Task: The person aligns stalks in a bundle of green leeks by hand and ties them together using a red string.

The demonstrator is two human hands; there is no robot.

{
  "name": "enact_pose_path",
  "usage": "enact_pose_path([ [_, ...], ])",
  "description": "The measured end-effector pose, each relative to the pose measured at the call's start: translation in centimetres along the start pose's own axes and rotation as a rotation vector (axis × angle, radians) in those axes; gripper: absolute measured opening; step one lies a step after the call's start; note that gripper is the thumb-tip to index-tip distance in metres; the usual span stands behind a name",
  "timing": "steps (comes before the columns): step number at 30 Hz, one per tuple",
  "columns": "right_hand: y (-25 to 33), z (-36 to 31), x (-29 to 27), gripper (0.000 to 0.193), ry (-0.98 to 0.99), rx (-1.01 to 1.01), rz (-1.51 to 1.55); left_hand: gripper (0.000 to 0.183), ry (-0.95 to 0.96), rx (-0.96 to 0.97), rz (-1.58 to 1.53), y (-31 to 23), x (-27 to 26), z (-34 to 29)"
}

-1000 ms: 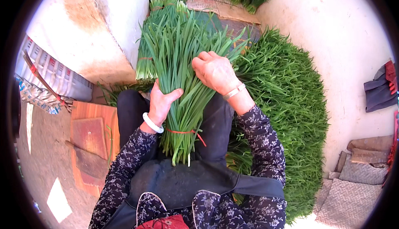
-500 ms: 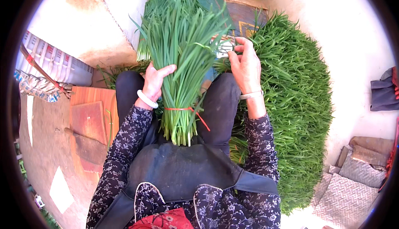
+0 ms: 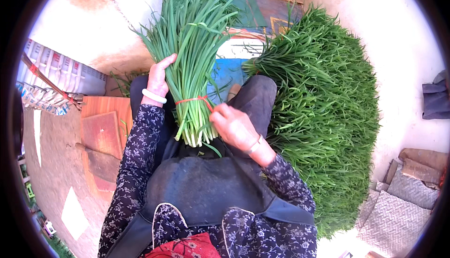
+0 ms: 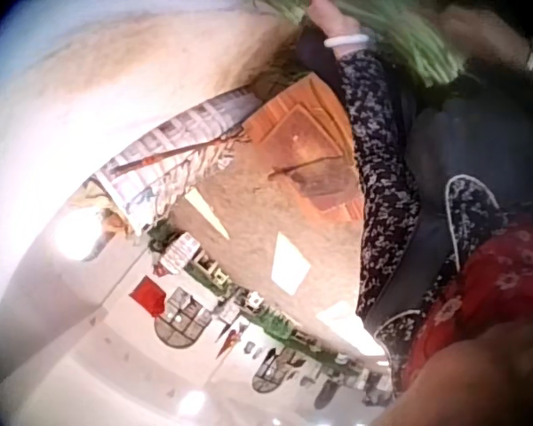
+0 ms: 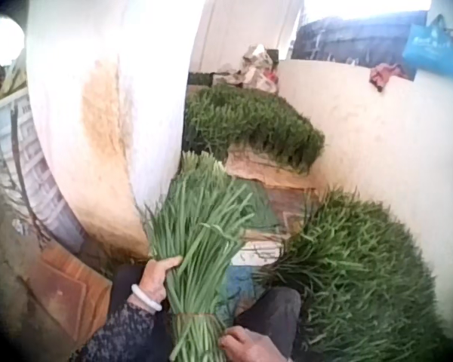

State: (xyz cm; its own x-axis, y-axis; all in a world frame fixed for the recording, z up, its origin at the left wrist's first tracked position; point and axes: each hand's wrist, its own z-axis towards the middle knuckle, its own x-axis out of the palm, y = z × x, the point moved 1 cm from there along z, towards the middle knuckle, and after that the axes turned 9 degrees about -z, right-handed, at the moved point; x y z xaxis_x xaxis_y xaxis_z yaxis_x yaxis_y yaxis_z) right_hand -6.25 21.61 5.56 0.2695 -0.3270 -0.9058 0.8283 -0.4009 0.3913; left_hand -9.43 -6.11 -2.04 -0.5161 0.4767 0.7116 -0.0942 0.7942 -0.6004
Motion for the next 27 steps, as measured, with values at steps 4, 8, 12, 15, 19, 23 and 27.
enact_pose_path([
  [4,0.3,-5.0,-1.4,0.014,0.182,-0.029,0.188,0.028,0.06,0.041,-0.112,-1.0,-2.3,2.6],
  [8,-1.2,-10.4,-0.5,0.013,0.56,0.122,-0.054,0.031,0.146,0.038,-0.227,-2.3,-2.4,3.6],
  [12,0.8,-4.6,-4.7,0.011,0.281,0.209,-0.118,0.033,0.188,0.026,-0.264,-3.2,-3.2,3.3],
  [15,2.0,0.5,-5.1,0.012,-0.172,0.208,0.145,0.032,0.148,0.038,-0.262,-2.5,-2.9,3.2],
  [19,3.6,5.0,-2.3,0.017,-0.147,0.217,0.031,0.031,0.118,0.101,-0.216,-1.8,-2.7,3.0],
  [23,2.4,5.6,0.0,0.016,-0.113,0.239,0.192,0.032,0.101,0.064,-0.206,-1.7,-2.4,2.6],
  [27,2.8,3.9,-1.4,0.015,-0.006,0.161,0.305,0.029,0.132,0.046,-0.278,-1.8,-1.2,1.9],
])
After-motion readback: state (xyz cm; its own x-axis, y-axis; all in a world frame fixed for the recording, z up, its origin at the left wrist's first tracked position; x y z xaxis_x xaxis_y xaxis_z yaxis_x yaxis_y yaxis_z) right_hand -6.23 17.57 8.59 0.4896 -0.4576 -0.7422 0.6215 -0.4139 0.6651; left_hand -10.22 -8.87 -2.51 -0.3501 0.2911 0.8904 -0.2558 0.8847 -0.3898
